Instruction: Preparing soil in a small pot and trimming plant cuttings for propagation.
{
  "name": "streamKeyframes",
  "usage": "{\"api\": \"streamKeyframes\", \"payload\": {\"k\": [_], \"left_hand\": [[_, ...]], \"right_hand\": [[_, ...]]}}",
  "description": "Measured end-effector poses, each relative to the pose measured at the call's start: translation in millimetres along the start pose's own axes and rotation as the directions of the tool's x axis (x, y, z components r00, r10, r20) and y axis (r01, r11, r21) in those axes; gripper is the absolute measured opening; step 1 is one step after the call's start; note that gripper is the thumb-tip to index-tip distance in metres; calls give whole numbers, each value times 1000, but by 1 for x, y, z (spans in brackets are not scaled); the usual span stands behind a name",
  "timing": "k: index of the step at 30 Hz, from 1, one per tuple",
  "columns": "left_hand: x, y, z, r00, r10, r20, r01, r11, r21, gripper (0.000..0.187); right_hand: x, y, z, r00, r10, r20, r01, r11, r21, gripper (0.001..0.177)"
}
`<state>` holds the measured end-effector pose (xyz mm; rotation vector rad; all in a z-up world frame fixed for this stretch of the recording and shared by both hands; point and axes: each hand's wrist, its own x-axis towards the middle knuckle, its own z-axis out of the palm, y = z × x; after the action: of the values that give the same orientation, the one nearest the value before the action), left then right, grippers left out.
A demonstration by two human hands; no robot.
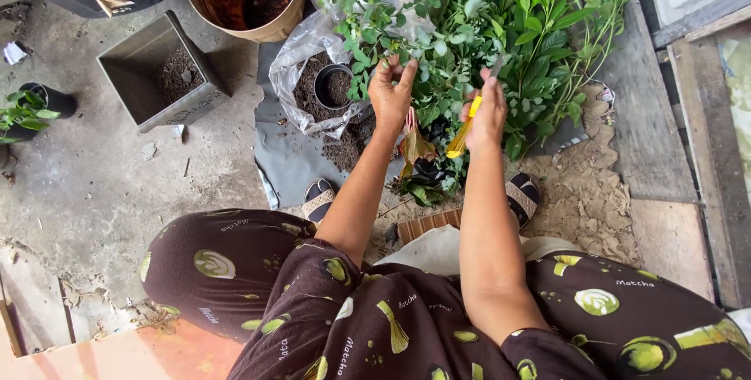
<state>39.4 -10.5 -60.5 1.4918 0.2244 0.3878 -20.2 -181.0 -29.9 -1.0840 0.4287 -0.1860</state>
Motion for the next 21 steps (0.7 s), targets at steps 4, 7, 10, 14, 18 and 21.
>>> {"api": "streamKeyframes", "payload": {"k": [4, 7, 10, 14, 18, 21], "left_hand": [[2, 19, -10, 1000, -18, 22, 19, 999, -44, 22], [6, 13, -14, 1000, -11, 1, 11, 970, -243, 23], [5, 21, -16, 998, -57, -25, 50, 976, -212, 22], [4, 18, -15, 996, -81, -31, 70, 959, -276, 22], [-1, 30, -15, 995, -96, -22, 88, 969, -233, 21], [0, 20, -12, 994, -95, -45, 84, 975, -203, 23]], "right_hand": [[-8, 21, -4, 992, 127, -2, -127, 991, 50, 54], [-15, 28, -4, 980, 191, 48, -195, 975, 105, 62], [-29, 17, 6, 969, 208, 129, -227, 962, 149, 60], [-32, 25, 14, 964, 159, 212, -180, 980, 84, 42], [-36, 25, 28, 967, 65, 246, -60, 998, -26, 34], [-40, 24, 39, 957, 61, 283, -46, 997, -60, 28]]}}
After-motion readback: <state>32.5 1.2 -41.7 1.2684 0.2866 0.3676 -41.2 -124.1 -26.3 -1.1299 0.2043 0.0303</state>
